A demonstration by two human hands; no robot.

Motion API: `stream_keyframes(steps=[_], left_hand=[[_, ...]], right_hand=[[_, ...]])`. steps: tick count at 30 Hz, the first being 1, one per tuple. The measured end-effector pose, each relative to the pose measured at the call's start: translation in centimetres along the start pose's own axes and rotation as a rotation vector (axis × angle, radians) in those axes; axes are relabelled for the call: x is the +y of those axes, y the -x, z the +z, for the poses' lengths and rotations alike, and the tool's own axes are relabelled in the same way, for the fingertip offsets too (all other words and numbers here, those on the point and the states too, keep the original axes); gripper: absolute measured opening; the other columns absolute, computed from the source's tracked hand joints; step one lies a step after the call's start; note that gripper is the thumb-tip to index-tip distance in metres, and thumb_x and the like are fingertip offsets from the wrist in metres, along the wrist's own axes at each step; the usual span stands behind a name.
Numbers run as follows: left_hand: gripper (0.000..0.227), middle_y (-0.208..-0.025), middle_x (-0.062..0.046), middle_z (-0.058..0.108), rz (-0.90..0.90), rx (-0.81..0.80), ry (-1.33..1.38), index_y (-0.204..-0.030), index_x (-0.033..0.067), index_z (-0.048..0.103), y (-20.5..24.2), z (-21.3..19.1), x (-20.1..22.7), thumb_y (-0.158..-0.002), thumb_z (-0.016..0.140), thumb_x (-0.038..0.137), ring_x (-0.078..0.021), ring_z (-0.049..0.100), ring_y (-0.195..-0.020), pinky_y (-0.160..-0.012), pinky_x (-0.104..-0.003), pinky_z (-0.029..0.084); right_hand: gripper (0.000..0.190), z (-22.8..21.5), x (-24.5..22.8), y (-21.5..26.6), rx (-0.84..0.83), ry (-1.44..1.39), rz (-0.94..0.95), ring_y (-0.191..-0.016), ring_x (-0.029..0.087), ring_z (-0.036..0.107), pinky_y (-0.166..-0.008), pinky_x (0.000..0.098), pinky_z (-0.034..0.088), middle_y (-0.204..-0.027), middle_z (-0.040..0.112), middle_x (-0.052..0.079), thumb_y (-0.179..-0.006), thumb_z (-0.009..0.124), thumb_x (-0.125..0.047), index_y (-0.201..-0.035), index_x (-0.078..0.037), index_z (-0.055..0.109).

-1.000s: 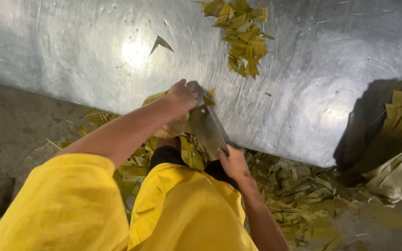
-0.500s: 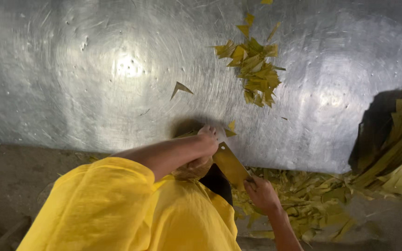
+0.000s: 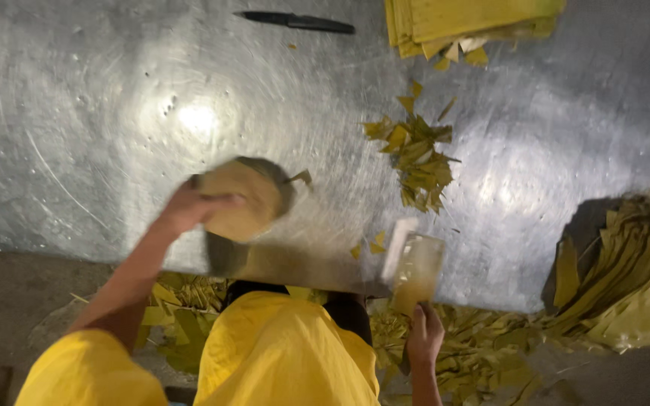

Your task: The person uses a large knife to cut stacks of dried leaves on a metal table. They repeatedly align the leaves with a wooden template, trim the edges, and move the cut pieces aside.

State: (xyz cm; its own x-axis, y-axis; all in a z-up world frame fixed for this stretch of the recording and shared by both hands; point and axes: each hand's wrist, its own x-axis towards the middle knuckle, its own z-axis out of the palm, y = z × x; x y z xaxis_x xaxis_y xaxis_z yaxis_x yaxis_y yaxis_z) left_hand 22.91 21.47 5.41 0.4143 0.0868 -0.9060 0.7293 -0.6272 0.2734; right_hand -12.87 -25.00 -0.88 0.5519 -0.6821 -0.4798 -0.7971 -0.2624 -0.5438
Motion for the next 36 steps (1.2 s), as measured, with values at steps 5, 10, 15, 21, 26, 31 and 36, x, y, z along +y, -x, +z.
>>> stream_keyframes(steps=[5,10,15,21,26,31,36], left_hand=[[0.075,-0.142,-0.015,0.061,0.179,0.294,0.939,-0.145,-0.0026,0.054,-4.7,-12.9,-8.9,-0.089,0.079,0.041,-0.0282,0.057,-0.132,-0.107,-0.035,0.042],[0.076,-0.14,-0.006,0.063,0.152,0.448,1.298,-0.142,0.0174,0.057,-9.4,-23.4,-14.5,-0.08,0.077,0.056,-0.0245,0.059,-0.125,-0.103,-0.043,0.046],[0.081,-0.14,-0.011,0.065,0.143,0.479,1.599,-0.142,0.0185,0.06,-11.8,-26.2,-16.9,-0.08,0.073,0.069,-0.0298,0.064,-0.121,-0.098,-0.049,0.052],[0.08,-0.128,-0.012,0.068,-0.103,0.674,1.24,-0.134,0.011,0.059,-11.0,-27.5,-18.7,-0.078,0.073,0.067,-0.031,0.061,-0.114,-0.087,-0.054,0.048],[0.051,-0.121,-0.026,0.078,0.25,1.042,1.228,-0.118,-0.0133,0.068,-12.2,-27.8,-20.7,-0.088,0.089,0.022,-0.0313,0.077,-0.108,-0.091,-0.038,0.065],[0.043,-0.108,-0.024,0.066,0.161,1.352,1.261,-0.117,-0.0096,0.059,-9.9,-28.7,-20.8,-0.081,0.076,0.008,-0.0289,0.078,-0.096,-0.082,-0.031,0.065],[0.024,-0.122,-0.013,0.071,0.646,1.028,1.193,-0.119,0.0009,0.059,-2.8,-23.8,-17.1,-0.11,0.071,0.019,-0.0188,0.078,-0.11,-0.097,-0.035,0.066]], right_hand=[[0.025,1.8,-2.8,-3.5,0.348,-0.208,0.296,-0.068,0.014,0.056,-0.059,0.0364,0.047,-0.09,0.065,0.004,-0.102,0.055,-0.024,-0.117,-0.005,0.063],[0.03,2.9,-9.1,-9.7,0.434,-0.395,0.37,-0.071,0.022,0.051,-0.06,0.0449,0.038,-0.095,0.07,0.011,-0.106,0.058,-0.025,-0.127,-0.004,0.062],[0.039,2.8,-10.9,-11.4,0.322,-0.082,0.272,-0.093,0.021,0.066,-0.076,0.043,0.05,-0.107,0.073,0.009,-0.099,0.068,-0.024,-0.133,-0.004,0.064],[0.071,1.3,-11.2,-11.3,-0.208,1.437,-0.138,-0.121,0.021,0.069,-0.103,0.0323,0.055,-0.118,0.075,0.004,-0.07,0.092,-0.019,-0.136,-0.017,0.064],[0.05,2.5,-11.3,-9.4,0.106,0.501,0.319,-0.111,0.023,0.065,-0.094,0.0377,0.052,-0.118,0.07,0.011,-0.088,0.079,-0.021,-0.133,-0.008,0.064],[0.035,3.5,-10.7,-9.0,0.391,0.031,0.364,-0.1,0.026,0.061,-0.085,0.0432,0.05,-0.118,0.064,0.017,-0.105,0.067,-0.023,-0.13,0.001,0.063],[0.037,0.5,-7.8,-7.9,0.649,0.057,0.137,-0.104,0.026,0.055,-0.082,0.0432,0.051,-0.124,0.054,0.016,-0.101,0.066,-0.011,-0.134,-0.001,0.053]])
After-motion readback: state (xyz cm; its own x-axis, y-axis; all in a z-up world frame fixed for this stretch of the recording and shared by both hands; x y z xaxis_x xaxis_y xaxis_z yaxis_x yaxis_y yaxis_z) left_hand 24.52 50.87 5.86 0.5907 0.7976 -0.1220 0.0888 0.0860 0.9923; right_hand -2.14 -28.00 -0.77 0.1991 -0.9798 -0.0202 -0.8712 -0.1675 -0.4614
